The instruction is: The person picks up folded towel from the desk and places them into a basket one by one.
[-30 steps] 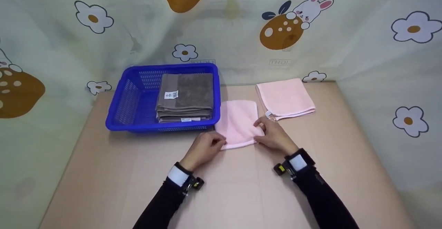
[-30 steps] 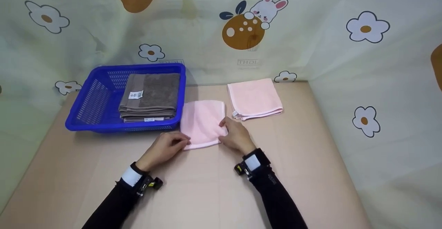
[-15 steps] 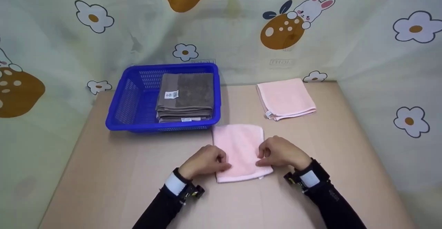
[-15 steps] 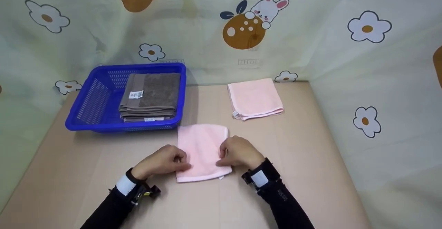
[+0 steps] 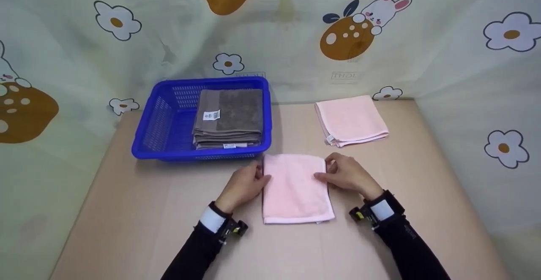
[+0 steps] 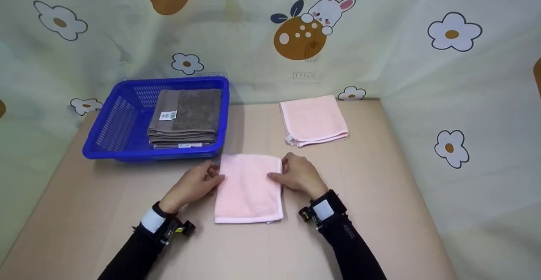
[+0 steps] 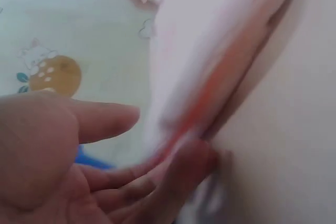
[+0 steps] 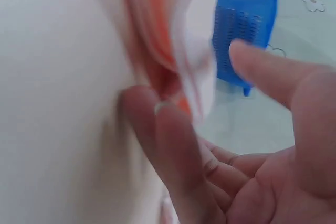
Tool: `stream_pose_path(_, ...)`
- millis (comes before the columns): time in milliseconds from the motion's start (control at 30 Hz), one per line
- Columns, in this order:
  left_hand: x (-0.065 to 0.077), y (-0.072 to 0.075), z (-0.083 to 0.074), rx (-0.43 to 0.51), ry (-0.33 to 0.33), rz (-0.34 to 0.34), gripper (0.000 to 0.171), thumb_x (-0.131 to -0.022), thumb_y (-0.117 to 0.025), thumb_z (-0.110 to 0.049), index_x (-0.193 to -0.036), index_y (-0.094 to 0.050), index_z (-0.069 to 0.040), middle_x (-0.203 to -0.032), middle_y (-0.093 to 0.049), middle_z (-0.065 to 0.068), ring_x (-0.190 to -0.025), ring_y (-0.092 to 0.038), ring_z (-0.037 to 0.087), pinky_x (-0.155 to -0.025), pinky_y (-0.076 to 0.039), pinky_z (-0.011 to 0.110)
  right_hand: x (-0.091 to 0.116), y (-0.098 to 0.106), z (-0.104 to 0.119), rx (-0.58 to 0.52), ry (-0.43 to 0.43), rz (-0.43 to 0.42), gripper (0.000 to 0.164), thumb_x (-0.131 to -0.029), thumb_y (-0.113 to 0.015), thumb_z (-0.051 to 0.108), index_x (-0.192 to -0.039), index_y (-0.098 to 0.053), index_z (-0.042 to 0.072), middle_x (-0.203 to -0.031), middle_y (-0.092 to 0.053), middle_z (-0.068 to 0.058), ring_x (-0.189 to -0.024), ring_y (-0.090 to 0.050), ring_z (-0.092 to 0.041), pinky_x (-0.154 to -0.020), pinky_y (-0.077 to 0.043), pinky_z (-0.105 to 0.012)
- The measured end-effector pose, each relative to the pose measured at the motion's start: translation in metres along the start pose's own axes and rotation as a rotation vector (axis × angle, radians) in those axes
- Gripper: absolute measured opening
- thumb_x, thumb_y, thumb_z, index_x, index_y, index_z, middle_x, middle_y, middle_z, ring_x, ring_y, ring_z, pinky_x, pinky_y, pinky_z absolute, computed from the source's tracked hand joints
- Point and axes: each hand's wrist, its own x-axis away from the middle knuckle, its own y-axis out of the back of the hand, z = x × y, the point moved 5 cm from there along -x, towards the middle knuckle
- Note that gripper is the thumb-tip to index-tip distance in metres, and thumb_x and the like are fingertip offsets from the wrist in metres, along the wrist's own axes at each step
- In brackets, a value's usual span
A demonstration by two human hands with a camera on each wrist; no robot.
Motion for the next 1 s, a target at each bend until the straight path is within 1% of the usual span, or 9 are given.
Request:
stream_pose_path(100,-0.002,-0.011,0.001,0.066,0.022,0.058,0.068,-0.093,-0.075,-0.024,-0.145,-0.047,0.010,-0.125,-0.067,0.027,-0.111,-0.067,0.038,-0.095,-0.056,0.049,-0.004,-0.007,-0.002,0.038,-0.008,0.015,0.058,-0.082,-0.087,0.039,-0.114,-0.060,0.000,-0.081,-0.064,-0.003,-0.072,-0.056,-0.016,-0.063,-0.044,-0.028)
stream_pose_path(167,-0.003,-0.016,0.002,0.096,0.025,0.082,0.078,-0.090,-0.078,-0.023,-0.149,-0.042,0.011,-0.135,-0.062,0.030,-0.123,-0.062,0.040,-0.106,-0.051,0.052,-0.006,-0.011,-0.002,0.044,-0.008,0.018,0.059,-0.079,-0.090,0.036,-0.115,-0.059,0.001,-0.082,-0.061,-0.004,-0.073,-0.054,-0.017,-0.065,-0.043,-0.028)
stream_pose_path(233,-0.004,-0.019,0.005,0.121,0.046,0.103,0.070,-0.086,-0.082,-0.022,-0.141,-0.050,0.008,-0.126,-0.066,0.026,-0.116,-0.065,0.036,-0.101,-0.053,0.048,-0.008,-0.012,-0.002,0.039,-0.007,0.006,0.065,-0.077,-0.092,0.031,-0.124,-0.058,0.001,-0.082,-0.061,-0.004,-0.074,-0.054,-0.017,-0.066,-0.042,-0.029)
stream_pose_path(333,-0.006,-0.019,0.009,0.151,0.056,0.113,0.039,-0.083,-0.084,-0.021,-0.109,-0.062,-0.001,-0.094,-0.066,0.010,-0.087,-0.061,0.022,-0.077,-0.052,0.037,-0.010,-0.012,-0.002,0.014,0.025,0.002,0.075,-0.076,-0.092,0.025,-0.137,-0.054,0.004,-0.084,-0.062,-0.005,-0.075,-0.056,-0.017,-0.069,-0.043,-0.030)
stream_pose_path(467,-0.008,-0.019,0.009,0.203,0.020,0.129,0.027,-0.082,-0.082,-0.017,-0.093,-0.059,-0.007,-0.081,-0.054,0.000,-0.075,-0.051,0.015,-0.068,-0.042,0.029,-0.010,-0.014,-0.002,-0.010,0.096,0.020,0.054,-0.077,-0.091,0.021,-0.121,-0.064,0.007,-0.086,-0.059,-0.004,-0.078,-0.053,-0.016,-0.070,-0.042,-0.030)
stream_pose_path(600,-0.009,-0.020,0.008,0.255,0.019,0.142,0.031,-0.081,-0.080,-0.013,-0.103,-0.060,-0.002,-0.088,-0.058,0.005,-0.082,-0.055,0.018,-0.073,-0.049,0.032,-0.010,-0.017,0.000,-0.046,0.144,0.024,0.039,-0.076,-0.090,0.013,-0.105,-0.064,0.010,-0.091,-0.054,-0.004,-0.084,-0.049,-0.019,-0.073,-0.040,-0.031)
stream_pose_path(700,-0.010,-0.021,0.010,0.278,0.061,0.146,0.049,-0.081,-0.082,-0.013,-0.120,-0.057,0.004,-0.105,-0.065,0.013,-0.097,-0.062,0.023,-0.087,-0.055,0.039,-0.010,-0.020,0.001,-0.064,0.152,0.032,0.042,-0.076,-0.088,0.009,-0.108,-0.060,0.008,-0.095,-0.057,-0.007,-0.089,-0.053,-0.022,-0.077,-0.043,-0.033)
stream_pose_path(800,-0.011,-0.022,0.013,0.305,0.074,0.157,0.065,-0.084,-0.082,-0.015,-0.136,-0.051,0.008,-0.125,-0.065,0.022,-0.115,-0.063,0.030,-0.103,-0.052,0.047,-0.010,-0.020,0.001,-0.057,0.121,0.027,0.045,-0.078,-0.087,0.013,-0.114,-0.061,0.004,-0.101,-0.066,-0.010,-0.094,-0.059,-0.024,-0.083,-0.050,-0.038)
stream_pose_path(1000,-0.011,-0.024,0.014,0.375,0.007,0.180,0.055,-0.095,-0.072,-0.018,-0.141,-0.054,0.007,-0.133,-0.066,0.022,-0.120,-0.063,0.029,-0.109,-0.049,0.048,-0.009,-0.020,0.000,-0.138,0.094,0.003,0.037,-0.085,-0.082,0.016,-0.116,-0.070,-0.001,-0.108,-0.072,-0.013,-0.097,-0.066,-0.023,-0.092,-0.056,-0.043)
